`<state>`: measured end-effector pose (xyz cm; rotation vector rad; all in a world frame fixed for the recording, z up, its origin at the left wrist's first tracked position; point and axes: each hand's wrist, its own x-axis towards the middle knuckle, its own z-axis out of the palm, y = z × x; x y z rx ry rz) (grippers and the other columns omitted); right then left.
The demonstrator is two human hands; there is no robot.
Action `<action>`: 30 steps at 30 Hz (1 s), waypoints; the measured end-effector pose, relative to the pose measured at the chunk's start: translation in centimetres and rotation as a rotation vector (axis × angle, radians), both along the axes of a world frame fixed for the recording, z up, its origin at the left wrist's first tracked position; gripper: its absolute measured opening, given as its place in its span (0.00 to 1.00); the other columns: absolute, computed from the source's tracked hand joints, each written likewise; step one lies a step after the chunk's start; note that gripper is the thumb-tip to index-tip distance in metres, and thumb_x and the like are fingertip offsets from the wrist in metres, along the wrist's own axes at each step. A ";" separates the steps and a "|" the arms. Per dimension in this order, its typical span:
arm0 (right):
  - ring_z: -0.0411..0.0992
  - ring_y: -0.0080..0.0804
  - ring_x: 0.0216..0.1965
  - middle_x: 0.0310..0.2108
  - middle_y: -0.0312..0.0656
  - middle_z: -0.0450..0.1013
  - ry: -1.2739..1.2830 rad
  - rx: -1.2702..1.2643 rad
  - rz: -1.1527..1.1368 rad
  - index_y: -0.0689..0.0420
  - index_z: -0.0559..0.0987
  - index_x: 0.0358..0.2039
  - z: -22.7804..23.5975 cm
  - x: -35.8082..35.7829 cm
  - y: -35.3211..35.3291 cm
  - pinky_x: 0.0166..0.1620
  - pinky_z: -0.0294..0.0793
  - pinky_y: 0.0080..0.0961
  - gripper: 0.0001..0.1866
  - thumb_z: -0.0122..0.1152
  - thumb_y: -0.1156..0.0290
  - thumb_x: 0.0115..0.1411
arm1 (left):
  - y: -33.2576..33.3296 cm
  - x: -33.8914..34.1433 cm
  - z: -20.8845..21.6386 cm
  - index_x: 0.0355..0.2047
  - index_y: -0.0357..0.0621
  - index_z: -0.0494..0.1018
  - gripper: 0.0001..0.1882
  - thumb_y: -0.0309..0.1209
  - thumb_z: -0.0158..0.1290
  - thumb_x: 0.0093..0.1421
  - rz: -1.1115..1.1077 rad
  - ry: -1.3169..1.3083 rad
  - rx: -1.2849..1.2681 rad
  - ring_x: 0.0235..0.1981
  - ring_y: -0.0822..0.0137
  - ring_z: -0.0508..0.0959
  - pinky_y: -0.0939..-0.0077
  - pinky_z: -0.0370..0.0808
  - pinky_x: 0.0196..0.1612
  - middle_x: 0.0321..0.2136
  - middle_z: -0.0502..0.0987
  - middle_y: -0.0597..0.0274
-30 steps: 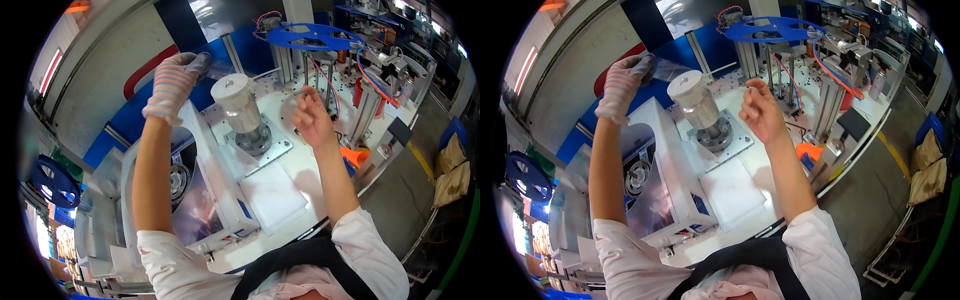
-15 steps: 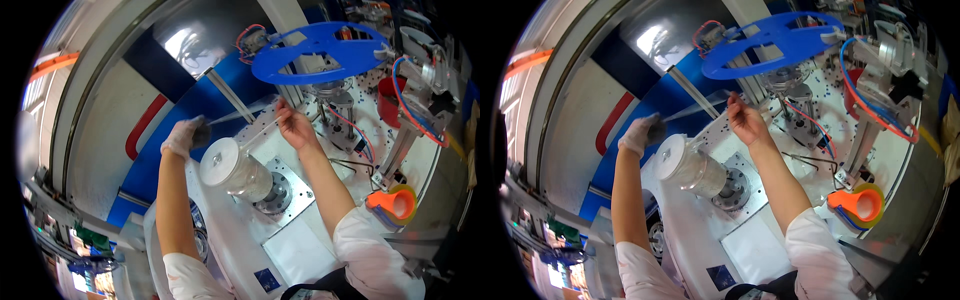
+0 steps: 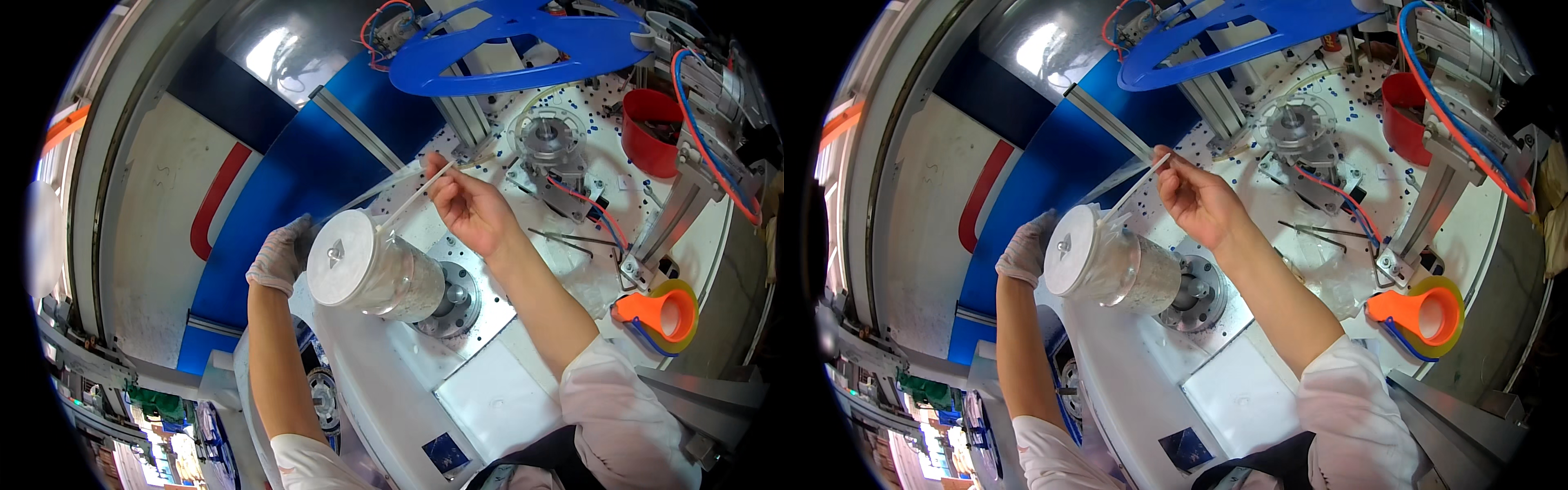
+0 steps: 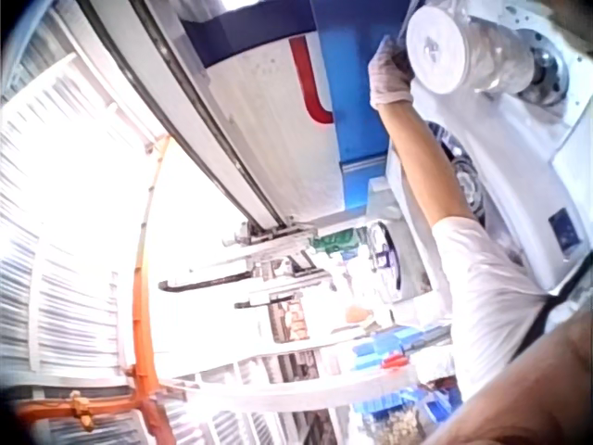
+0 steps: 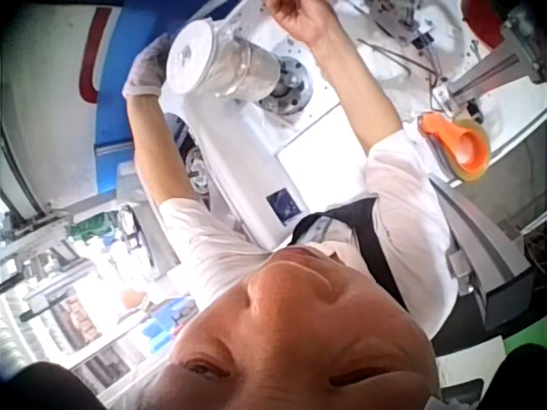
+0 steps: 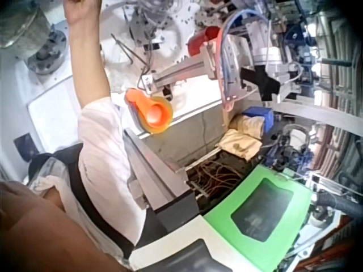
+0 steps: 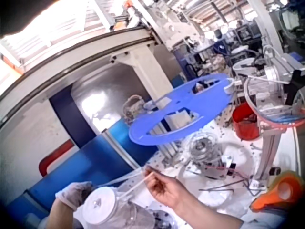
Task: The person operates a machine by placing a blue reel onto a spindle and adjusting a transparent hopper. They then walk through the warehouse, pick up a large white sack, and place it into a blue crate. Finally, they pick up a yellow sack and place it into another blue crate.
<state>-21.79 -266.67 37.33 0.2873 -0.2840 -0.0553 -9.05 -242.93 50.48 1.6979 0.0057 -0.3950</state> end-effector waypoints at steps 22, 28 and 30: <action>0.65 0.23 0.31 0.40 0.45 0.68 0.078 -0.097 0.038 0.65 0.66 0.51 -1.3 -5.8 3.8 0.30 0.70 0.15 0.16 0.50 0.81 0.62 | 3.7 0.2 -2.1 0.33 0.33 0.75 0.10 0.30 0.55 0.59 -0.133 0.065 -0.254 0.33 0.59 0.80 0.64 0.79 0.43 0.33 0.79 0.51; 0.65 0.22 0.30 0.40 0.43 0.68 0.150 -0.256 -0.010 0.64 0.66 0.52 -1.0 -7.2 5.2 0.29 0.70 0.14 0.17 0.51 0.81 0.61 | 3.9 -0.7 -2.2 0.38 0.33 0.74 0.12 0.31 0.53 0.61 -0.184 0.094 -0.256 0.36 0.58 0.80 0.62 0.78 0.45 0.37 0.79 0.49; 0.66 0.21 0.30 0.39 0.42 0.69 0.142 -0.265 0.008 0.64 0.67 0.51 -1.1 -7.5 5.8 0.30 0.71 0.13 0.17 0.52 0.81 0.61 | 4.0 -1.1 -2.1 0.38 0.33 0.74 0.12 0.31 0.53 0.61 -0.169 0.100 -0.262 0.37 0.58 0.80 0.62 0.77 0.46 0.37 0.79 0.49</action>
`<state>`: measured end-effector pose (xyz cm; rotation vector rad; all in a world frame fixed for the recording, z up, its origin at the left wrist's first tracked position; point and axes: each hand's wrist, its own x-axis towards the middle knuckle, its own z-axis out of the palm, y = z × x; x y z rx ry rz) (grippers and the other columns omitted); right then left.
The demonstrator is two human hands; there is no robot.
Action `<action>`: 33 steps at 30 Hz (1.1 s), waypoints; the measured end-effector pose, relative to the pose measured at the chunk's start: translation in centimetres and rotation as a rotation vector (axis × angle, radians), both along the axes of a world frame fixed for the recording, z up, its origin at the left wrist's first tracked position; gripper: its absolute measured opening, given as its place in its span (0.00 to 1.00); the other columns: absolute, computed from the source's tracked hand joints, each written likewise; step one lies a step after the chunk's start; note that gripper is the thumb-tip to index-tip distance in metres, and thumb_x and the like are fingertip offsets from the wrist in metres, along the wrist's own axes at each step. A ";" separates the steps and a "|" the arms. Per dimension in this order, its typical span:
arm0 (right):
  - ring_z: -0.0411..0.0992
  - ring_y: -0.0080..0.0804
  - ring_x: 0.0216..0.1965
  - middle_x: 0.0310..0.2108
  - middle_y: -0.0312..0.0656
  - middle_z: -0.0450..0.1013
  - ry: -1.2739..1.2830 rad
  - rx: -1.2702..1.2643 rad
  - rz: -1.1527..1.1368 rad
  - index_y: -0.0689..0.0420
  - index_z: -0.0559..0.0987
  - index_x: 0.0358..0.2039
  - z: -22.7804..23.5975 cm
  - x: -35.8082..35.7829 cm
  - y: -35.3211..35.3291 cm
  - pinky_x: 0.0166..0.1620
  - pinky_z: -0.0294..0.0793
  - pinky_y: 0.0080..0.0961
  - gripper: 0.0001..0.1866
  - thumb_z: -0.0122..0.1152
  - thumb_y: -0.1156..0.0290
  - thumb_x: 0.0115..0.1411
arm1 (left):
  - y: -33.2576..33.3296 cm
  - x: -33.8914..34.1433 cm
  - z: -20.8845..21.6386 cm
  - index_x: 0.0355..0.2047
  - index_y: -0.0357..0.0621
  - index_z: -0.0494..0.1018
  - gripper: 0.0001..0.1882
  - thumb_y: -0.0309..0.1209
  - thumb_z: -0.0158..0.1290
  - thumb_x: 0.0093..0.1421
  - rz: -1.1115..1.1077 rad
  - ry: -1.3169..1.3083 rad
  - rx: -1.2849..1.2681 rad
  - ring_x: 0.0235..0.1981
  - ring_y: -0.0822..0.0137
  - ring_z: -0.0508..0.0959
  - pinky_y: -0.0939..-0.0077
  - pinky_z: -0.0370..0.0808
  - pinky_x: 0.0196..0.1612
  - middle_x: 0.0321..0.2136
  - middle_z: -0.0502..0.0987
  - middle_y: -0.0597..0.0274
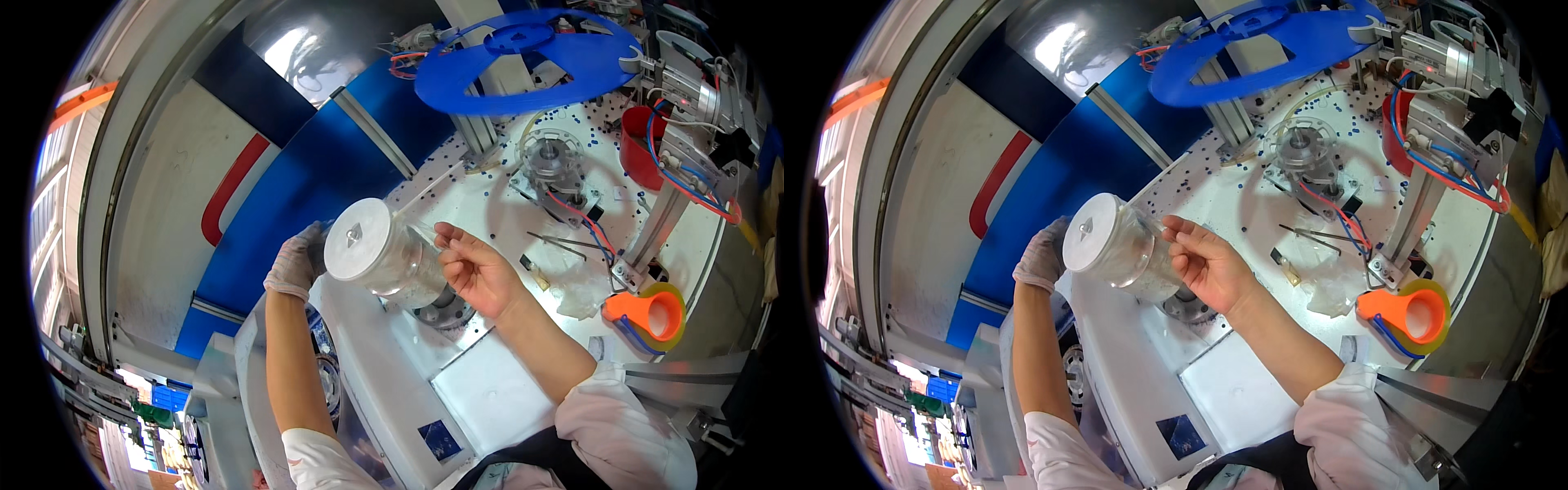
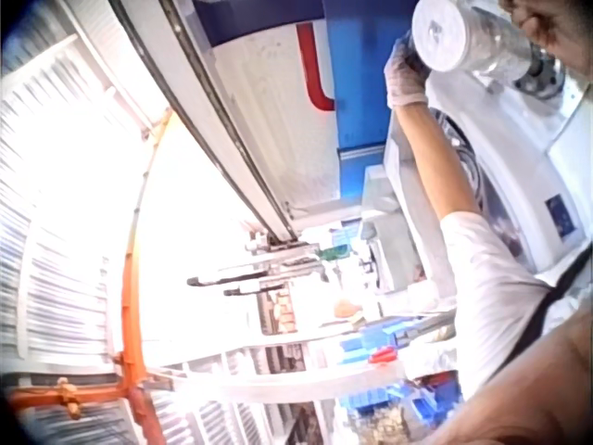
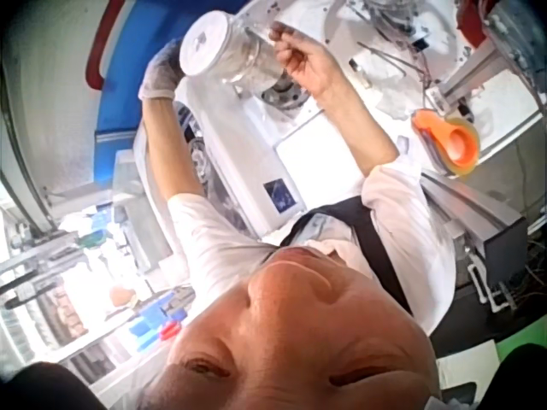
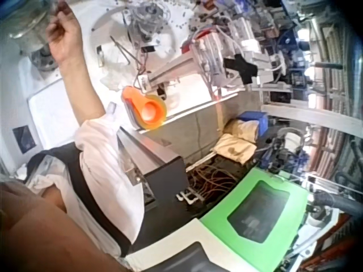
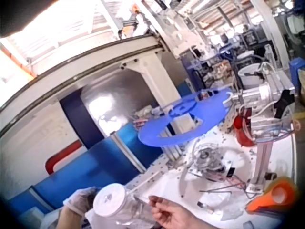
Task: The person operates a machine by placing a blue reel onto a spindle and adjusting a transparent hopper. They then walk through the warehouse, pick up a large white sack, and place it into a blue crate. Finally, they pick up a yellow sack and place it into another blue crate.
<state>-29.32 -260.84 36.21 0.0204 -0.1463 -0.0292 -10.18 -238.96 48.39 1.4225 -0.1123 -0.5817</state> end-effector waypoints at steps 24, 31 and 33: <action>0.66 0.21 0.22 0.21 0.35 0.68 0.294 -0.987 -0.550 0.59 0.70 0.43 4.0 -1.7 8.8 0.28 0.67 0.18 0.11 0.55 0.73 0.60 | 0.3 -8.1 -0.9 0.30 0.44 0.77 0.11 0.38 0.54 0.56 0.048 -0.035 0.341 0.27 0.65 0.79 0.71 0.79 0.32 0.27 0.80 0.59; 0.66 0.26 0.24 0.25 0.37 0.68 0.198 -1.723 -1.196 0.55 0.73 0.38 2.5 -2.8 7.6 0.30 0.66 0.27 0.11 0.61 0.71 0.55 | 1.2 -11.1 0.2 0.33 0.38 0.78 0.26 0.52 0.48 0.58 -0.382 -0.328 1.065 0.30 0.61 0.79 0.68 0.77 0.38 0.30 0.80 0.57; 0.67 0.29 0.27 0.30 0.38 0.68 0.068 -1.720 -1.366 0.55 0.74 0.36 2.6 -1.8 7.1 0.32 0.68 0.26 0.09 0.61 0.71 0.54 | 1.3 -12.3 0.6 0.34 0.37 0.78 0.29 0.55 0.47 0.59 -0.472 -0.552 1.355 0.29 0.61 0.79 0.70 0.76 0.40 0.30 0.80 0.57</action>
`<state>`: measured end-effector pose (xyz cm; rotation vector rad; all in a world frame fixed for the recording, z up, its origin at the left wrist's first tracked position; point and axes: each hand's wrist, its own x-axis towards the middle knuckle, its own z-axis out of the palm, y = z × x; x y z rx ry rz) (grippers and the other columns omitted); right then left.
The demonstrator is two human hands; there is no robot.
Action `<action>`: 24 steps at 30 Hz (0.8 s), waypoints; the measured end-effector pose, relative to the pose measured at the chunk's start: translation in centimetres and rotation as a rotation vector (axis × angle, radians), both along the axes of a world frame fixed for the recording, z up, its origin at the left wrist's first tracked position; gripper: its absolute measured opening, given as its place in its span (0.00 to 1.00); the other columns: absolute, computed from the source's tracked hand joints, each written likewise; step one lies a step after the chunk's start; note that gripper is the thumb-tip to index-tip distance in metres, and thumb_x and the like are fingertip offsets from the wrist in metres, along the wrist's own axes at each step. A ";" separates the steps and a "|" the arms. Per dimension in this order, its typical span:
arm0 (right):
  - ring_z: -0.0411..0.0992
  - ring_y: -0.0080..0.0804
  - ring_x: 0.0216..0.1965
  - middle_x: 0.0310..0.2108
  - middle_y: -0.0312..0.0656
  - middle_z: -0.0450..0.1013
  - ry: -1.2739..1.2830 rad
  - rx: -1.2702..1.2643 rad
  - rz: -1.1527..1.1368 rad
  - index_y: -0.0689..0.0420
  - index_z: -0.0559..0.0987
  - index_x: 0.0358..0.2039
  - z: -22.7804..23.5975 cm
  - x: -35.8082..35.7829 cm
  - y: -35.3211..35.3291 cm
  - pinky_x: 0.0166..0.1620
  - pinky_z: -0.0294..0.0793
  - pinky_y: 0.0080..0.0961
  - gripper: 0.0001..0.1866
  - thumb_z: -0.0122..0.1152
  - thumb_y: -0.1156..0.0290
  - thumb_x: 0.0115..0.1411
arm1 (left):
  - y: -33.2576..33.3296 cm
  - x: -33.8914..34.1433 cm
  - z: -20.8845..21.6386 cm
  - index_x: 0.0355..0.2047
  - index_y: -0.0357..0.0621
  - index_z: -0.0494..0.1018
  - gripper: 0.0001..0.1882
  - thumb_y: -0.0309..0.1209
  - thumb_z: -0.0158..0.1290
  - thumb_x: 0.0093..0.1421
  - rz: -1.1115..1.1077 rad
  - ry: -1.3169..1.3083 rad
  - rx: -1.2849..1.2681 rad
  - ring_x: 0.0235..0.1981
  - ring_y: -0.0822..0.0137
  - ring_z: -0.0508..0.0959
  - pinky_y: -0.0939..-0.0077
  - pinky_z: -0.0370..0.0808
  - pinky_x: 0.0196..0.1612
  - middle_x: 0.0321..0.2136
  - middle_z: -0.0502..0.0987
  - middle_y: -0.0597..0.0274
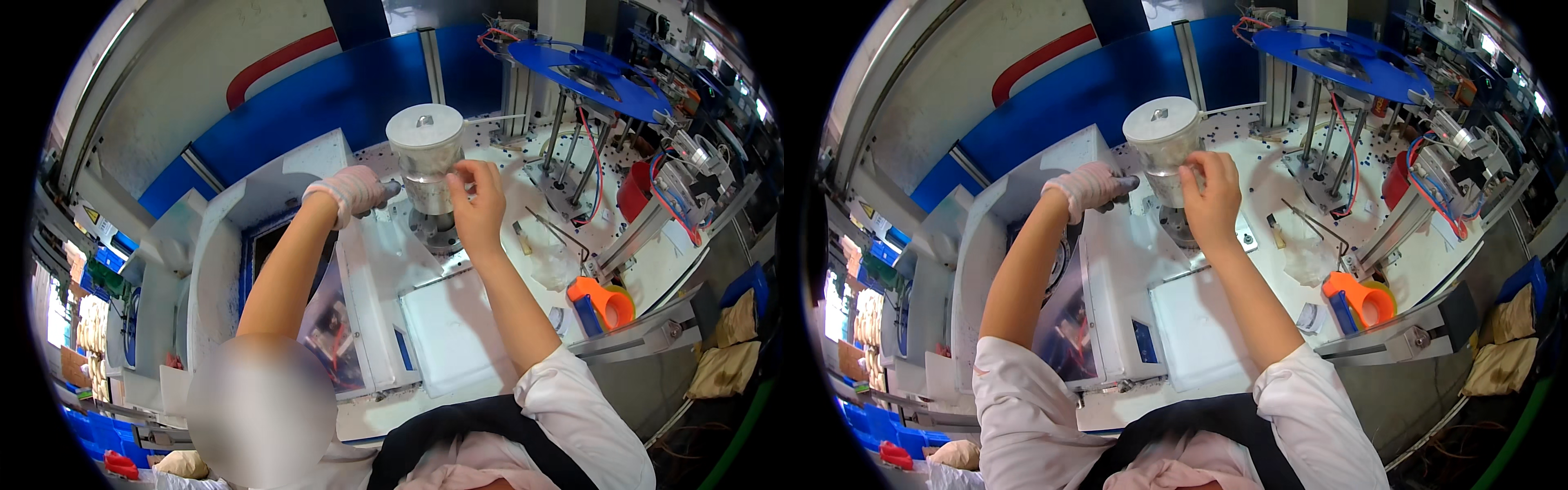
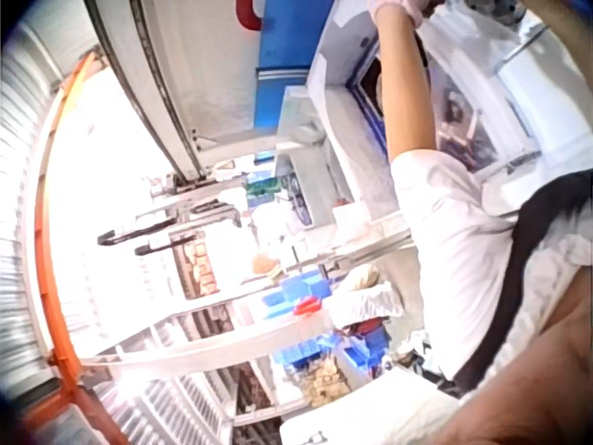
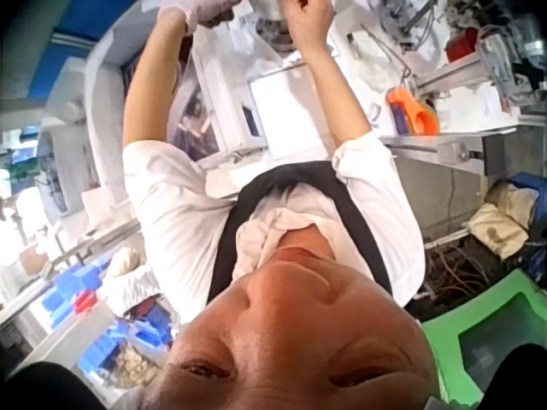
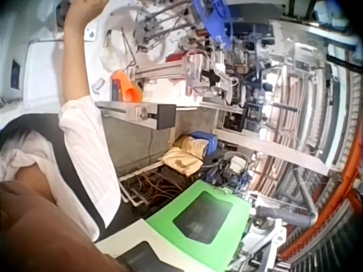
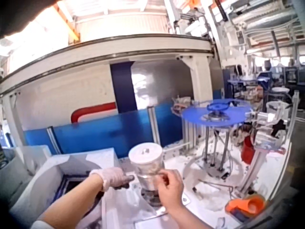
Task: The person operates a machine by placing a blue reel onto a spindle and adjusting a transparent hopper. They then walk through the warehouse, pick up a large white sack, and place it into a blue crate. Finally, they pick up a yellow sack and place it into another blue crate.
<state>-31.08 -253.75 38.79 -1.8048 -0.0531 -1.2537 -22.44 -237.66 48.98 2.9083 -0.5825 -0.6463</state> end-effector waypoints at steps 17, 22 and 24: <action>0.68 0.22 0.23 0.21 0.34 0.71 -0.298 -0.082 0.279 0.59 0.79 0.30 12.8 5.2 -1.6 0.27 0.67 0.18 0.08 0.55 0.69 0.62 | -9.7 2.4 -10.3 0.59 0.39 0.51 0.50 0.39 0.69 0.42 0.322 -0.293 -1.359 0.55 0.58 0.67 0.72 0.65 0.58 0.55 0.64 0.51; 0.74 0.32 0.27 0.26 0.37 0.75 -0.842 -0.489 0.180 0.58 0.79 0.35 14.6 -1.0 2.9 0.29 0.72 0.23 0.13 0.63 0.78 0.46 | -6.7 1.2 -10.2 0.59 0.45 0.59 0.22 0.40 0.38 0.68 -0.324 0.182 -1.736 0.55 0.61 0.68 0.72 0.70 0.52 0.59 0.61 0.59; 0.74 0.38 0.31 0.33 0.42 0.76 -0.825 -0.466 0.084 0.59 0.79 0.37 10.7 -4.0 2.8 0.34 0.74 0.28 0.15 0.64 0.78 0.45 | -3.8 5.6 -12.5 0.59 0.45 0.60 0.22 0.38 0.42 0.67 -0.074 0.577 -2.015 0.54 0.63 0.69 0.73 0.71 0.51 0.57 0.65 0.60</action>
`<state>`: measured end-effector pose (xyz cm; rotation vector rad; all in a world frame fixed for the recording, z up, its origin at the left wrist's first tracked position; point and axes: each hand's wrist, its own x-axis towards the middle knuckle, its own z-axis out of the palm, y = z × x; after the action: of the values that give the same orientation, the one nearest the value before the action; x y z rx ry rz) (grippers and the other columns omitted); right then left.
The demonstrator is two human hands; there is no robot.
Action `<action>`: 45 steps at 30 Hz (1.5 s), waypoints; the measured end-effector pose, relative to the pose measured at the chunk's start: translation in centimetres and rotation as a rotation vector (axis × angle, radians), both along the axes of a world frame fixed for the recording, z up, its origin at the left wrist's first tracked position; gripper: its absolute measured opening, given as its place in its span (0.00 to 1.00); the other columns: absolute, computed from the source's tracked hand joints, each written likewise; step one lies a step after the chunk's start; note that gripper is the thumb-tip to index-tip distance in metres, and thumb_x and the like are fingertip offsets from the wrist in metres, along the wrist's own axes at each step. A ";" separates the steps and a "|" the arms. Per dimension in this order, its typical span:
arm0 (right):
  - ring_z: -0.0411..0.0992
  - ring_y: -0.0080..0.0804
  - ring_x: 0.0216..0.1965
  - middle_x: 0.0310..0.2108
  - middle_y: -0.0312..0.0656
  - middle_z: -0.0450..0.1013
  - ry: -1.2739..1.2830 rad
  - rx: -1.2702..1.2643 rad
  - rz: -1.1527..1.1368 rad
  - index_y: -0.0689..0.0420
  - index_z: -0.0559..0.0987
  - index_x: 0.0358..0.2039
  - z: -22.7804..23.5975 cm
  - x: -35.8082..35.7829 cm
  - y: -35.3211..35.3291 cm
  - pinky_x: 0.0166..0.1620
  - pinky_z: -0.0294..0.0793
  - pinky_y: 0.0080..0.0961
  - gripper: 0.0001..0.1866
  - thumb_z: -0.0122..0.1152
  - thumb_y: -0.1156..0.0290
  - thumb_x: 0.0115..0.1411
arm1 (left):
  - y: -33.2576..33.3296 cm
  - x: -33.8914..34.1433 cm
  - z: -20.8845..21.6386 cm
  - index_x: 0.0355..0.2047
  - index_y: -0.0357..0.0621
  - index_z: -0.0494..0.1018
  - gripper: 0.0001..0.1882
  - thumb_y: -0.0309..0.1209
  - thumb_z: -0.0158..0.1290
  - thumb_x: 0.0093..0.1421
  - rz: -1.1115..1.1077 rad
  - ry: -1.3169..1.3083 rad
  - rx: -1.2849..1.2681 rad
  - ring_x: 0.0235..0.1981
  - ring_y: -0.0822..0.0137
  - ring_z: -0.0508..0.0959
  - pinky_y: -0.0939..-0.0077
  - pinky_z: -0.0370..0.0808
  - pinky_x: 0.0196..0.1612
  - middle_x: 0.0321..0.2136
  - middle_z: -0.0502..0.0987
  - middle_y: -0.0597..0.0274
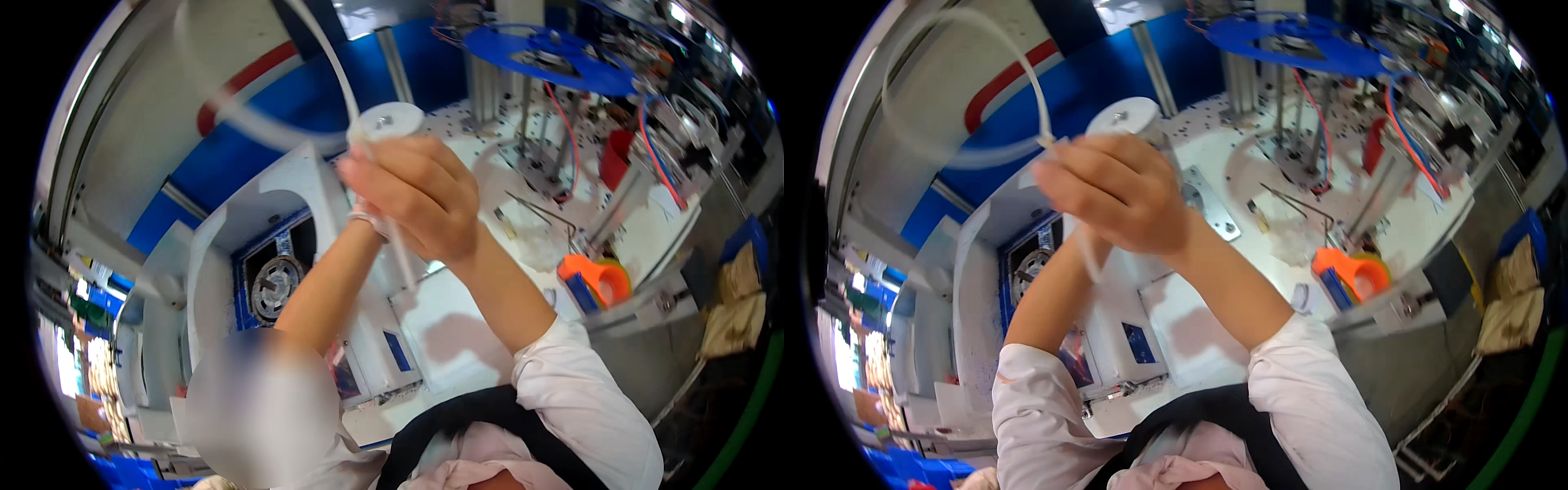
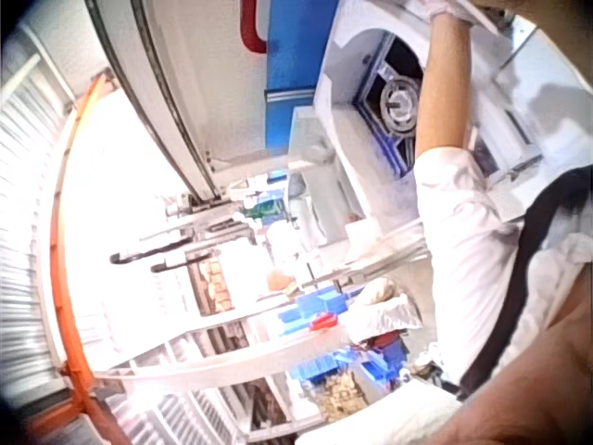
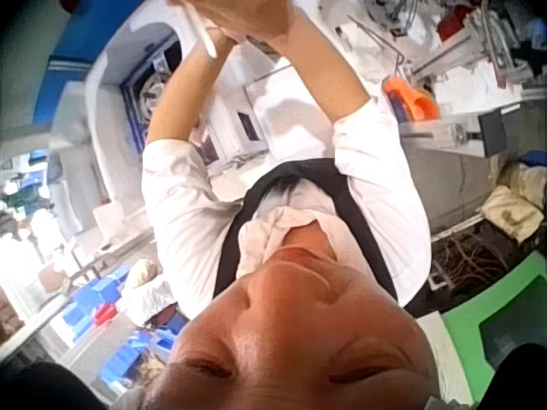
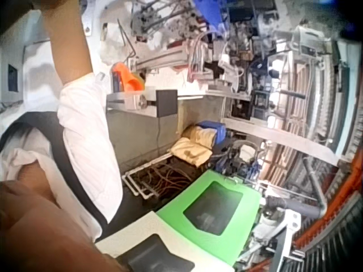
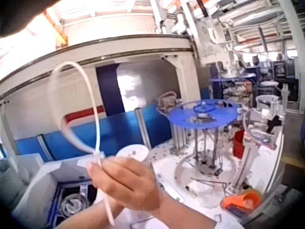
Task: The person operates a machine by placing a blue reel onto a spindle and adjusting a transparent hopper. They then walk through the warehouse, pick up a large white sack, and place it into a blue crate. Finally, they pick up a yellow sack and place it into another blue crate.
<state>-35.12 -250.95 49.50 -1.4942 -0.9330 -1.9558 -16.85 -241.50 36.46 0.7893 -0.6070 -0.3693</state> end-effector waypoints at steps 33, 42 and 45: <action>0.45 0.60 0.66 0.65 0.55 0.50 1.051 0.455 -0.392 0.59 0.76 0.48 -23.1 -7.2 -11.1 0.63 0.48 0.53 0.20 0.61 0.64 0.55 | 13.4 -38.0 9.5 0.58 0.38 0.63 0.28 0.34 0.50 0.57 0.531 -0.490 1.206 0.63 0.53 0.60 0.65 0.58 0.62 0.62 0.58 0.42; 0.51 0.52 0.64 0.64 0.52 0.54 1.495 0.355 -0.593 0.62 0.69 0.54 -26.1 -9.3 -10.7 0.64 0.52 0.45 0.25 0.58 0.68 0.57 | 22.4 -55.9 1.0 0.56 0.30 0.64 0.23 0.36 0.44 0.66 1.061 0.083 0.779 0.54 0.57 0.71 0.60 0.66 0.59 0.53 0.70 0.47; 0.58 0.49 0.61 0.62 0.51 0.58 1.036 0.399 -0.393 0.64 0.68 0.55 -23.0 -10.9 -8.5 0.62 0.58 0.35 0.23 0.54 0.77 0.58 | 24.0 -59.4 -0.5 0.55 0.32 0.66 0.21 0.34 0.44 0.66 1.100 0.163 0.694 0.53 0.58 0.72 0.61 0.67 0.59 0.50 0.72 0.48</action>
<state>-46.06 -259.50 26.50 -2.1376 0.1946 -1.1435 -76.24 -217.54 35.99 1.6012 0.1918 0.4044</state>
